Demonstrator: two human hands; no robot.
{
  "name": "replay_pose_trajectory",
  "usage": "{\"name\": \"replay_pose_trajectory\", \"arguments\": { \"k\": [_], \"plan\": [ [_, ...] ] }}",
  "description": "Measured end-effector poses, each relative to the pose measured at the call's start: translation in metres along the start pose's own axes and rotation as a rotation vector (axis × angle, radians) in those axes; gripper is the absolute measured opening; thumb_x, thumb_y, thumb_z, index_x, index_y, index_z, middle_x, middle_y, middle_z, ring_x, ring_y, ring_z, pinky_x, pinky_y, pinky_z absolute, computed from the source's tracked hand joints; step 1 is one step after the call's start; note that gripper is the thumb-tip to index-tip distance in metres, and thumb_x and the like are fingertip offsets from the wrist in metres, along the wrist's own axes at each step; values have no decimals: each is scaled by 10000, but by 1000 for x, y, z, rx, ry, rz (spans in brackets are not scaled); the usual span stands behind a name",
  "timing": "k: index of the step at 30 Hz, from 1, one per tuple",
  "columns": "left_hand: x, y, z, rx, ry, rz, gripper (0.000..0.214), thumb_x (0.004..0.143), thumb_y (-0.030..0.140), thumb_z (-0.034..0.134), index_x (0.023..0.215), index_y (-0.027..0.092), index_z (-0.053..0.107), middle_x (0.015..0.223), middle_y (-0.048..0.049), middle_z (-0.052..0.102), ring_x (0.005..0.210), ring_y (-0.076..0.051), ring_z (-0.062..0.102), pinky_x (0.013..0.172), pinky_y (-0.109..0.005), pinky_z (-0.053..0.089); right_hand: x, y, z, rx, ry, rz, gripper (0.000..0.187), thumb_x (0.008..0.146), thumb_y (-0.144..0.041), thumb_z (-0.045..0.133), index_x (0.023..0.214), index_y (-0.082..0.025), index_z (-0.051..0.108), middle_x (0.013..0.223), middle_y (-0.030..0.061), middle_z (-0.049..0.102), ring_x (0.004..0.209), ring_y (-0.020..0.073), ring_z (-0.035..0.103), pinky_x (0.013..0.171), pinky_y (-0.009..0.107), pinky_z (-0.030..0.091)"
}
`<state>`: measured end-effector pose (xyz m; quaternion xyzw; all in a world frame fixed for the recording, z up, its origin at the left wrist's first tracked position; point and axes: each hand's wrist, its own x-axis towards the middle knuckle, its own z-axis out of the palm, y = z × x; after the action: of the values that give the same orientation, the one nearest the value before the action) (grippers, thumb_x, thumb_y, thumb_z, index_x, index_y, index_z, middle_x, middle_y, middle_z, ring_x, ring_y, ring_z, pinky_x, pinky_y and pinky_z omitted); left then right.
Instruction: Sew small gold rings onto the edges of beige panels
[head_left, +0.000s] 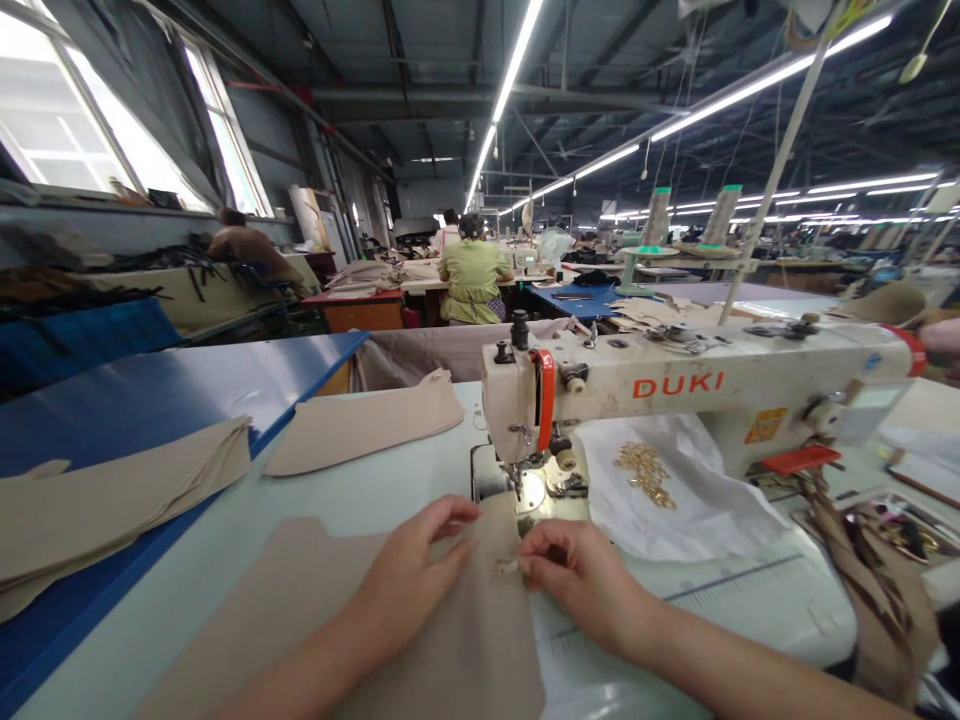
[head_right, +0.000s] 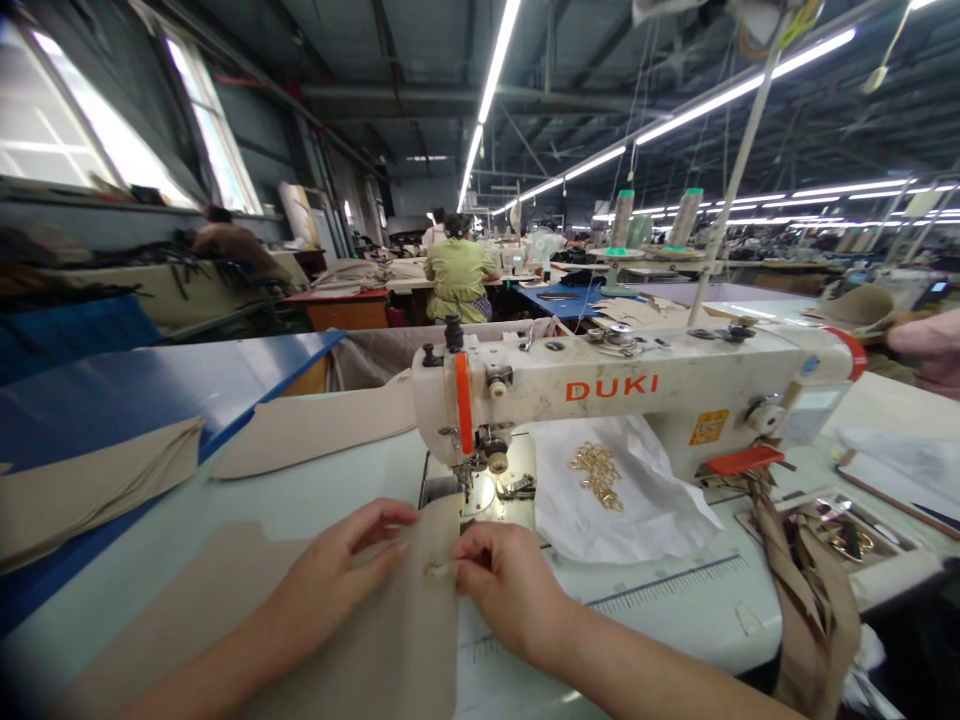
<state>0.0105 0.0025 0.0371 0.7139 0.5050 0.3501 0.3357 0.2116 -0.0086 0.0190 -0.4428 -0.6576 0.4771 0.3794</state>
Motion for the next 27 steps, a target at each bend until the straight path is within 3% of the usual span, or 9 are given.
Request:
{"name": "replay_pose_trajectory", "arguments": {
  "k": [3, 5, 9, 18, 22, 27],
  "plan": [
    [-3, -14, 5, 302, -59, 126, 397, 821, 320, 556, 1200, 207, 577, 1321, -93, 546, 1235, -271, 469, 1086, -413, 311, -6, 2, -10, 39, -18, 81, 84, 726, -160, 566, 645, -165, 591, 550, -34, 547, 511, 95, 463, 515, 208, 341],
    [-6, -22, 10, 444, -114, 165, 434, 878, 336, 477, 1285, 190, 510, 1391, -92, 478, 1279, -252, 426, 1103, -413, 295, -4, -1, -15, 50, -2, 167, 91, 721, -128, 570, 639, -161, 591, 527, -42, 546, 491, 83, 472, 511, 196, 352],
    [-12, -30, 16, 593, -101, 231, 465, 911, 327, 414, 1349, 170, 423, 1399, -96, 466, 1270, -240, 443, 1082, -430, 345, 16, -8, -16, 40, 0, 317, 123, 702, -80, 580, 605, -155, 576, 478, -51, 539, 434, 72, 492, 465, 175, 366],
    [-28, -32, 14, 646, -15, 284, 444, 900, 301, 449, 1322, 162, 441, 1316, -123, 546, 1175, -260, 545, 991, -447, 460, 55, -12, 4, -45, -74, 427, 193, 635, 0, 546, 521, -155, 549, 426, -57, 530, 360, 84, 515, 358, 158, 356],
    [-21, -25, 15, 636, 68, 372, 348, 884, 277, 485, 1211, 170, 539, 1226, -116, 606, 1103, -250, 589, 936, -412, 503, 58, -13, 3, -83, -105, 441, 195, 634, -4, 533, 508, -152, 541, 420, -60, 522, 344, 73, 508, 346, 145, 361],
    [2, -6, 24, 630, 147, 578, 219, 875, 157, 431, 809, 161, 639, 834, -77, 671, 812, -193, 632, 741, -306, 555, 60, -14, 3, -117, -126, 471, 179, 647, -41, 543, 508, -152, 532, 406, -64, 520, 341, 73, 523, 354, 137, 380]
  ]
}}
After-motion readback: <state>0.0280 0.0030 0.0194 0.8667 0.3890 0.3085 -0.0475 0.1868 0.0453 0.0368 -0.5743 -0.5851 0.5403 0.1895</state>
